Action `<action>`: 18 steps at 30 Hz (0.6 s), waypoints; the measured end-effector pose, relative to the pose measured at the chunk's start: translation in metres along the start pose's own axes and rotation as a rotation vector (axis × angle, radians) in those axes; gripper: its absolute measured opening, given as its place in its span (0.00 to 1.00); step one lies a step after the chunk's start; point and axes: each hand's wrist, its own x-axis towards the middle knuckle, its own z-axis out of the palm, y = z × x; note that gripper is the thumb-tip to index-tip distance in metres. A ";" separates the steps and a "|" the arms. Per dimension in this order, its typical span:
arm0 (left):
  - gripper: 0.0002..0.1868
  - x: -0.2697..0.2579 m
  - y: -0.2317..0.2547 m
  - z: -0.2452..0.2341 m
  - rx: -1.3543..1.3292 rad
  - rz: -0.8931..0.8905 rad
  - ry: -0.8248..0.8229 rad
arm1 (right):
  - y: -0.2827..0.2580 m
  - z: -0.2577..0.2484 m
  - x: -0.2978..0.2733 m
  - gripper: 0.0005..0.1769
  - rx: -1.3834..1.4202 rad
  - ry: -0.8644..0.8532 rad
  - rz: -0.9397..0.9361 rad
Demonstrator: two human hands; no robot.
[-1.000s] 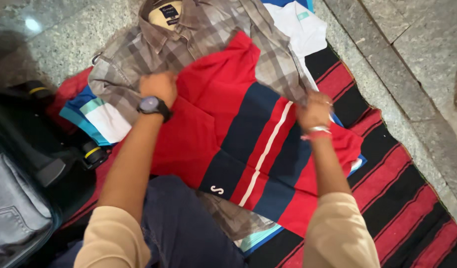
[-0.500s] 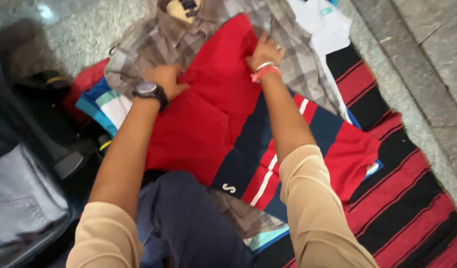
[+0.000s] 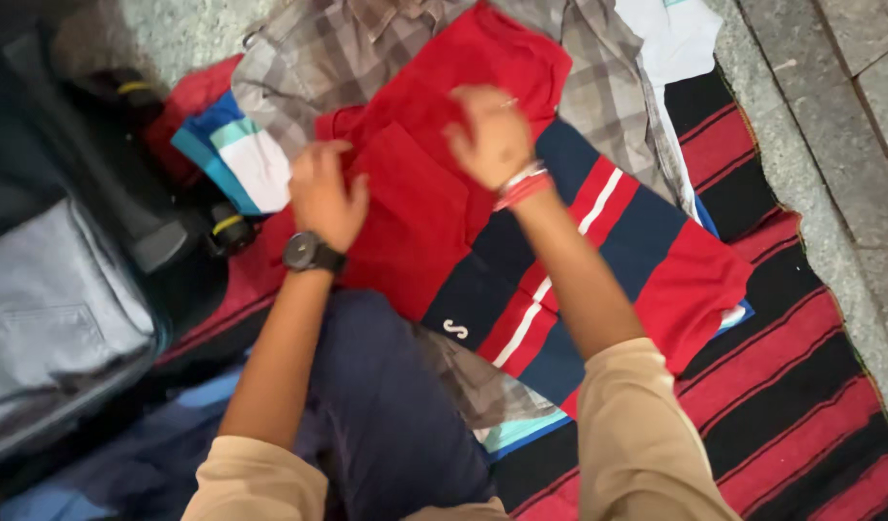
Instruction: The person folds a plaid shirt, a white t-shirt, and a red polo shirt, then places them into a suitcase that already contains folded pants and other shirts.
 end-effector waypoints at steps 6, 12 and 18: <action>0.20 -0.090 -0.124 -0.018 -0.075 -0.281 -0.022 | -0.040 0.061 0.010 0.36 0.167 -0.149 0.085; 0.30 -0.098 -0.112 -0.054 0.268 -0.134 -0.378 | -0.047 0.054 0.026 0.12 0.083 -0.134 0.018; 0.29 -0.091 -0.123 -0.065 0.112 -0.100 -0.432 | -0.059 -0.018 -0.021 0.14 0.207 0.155 0.092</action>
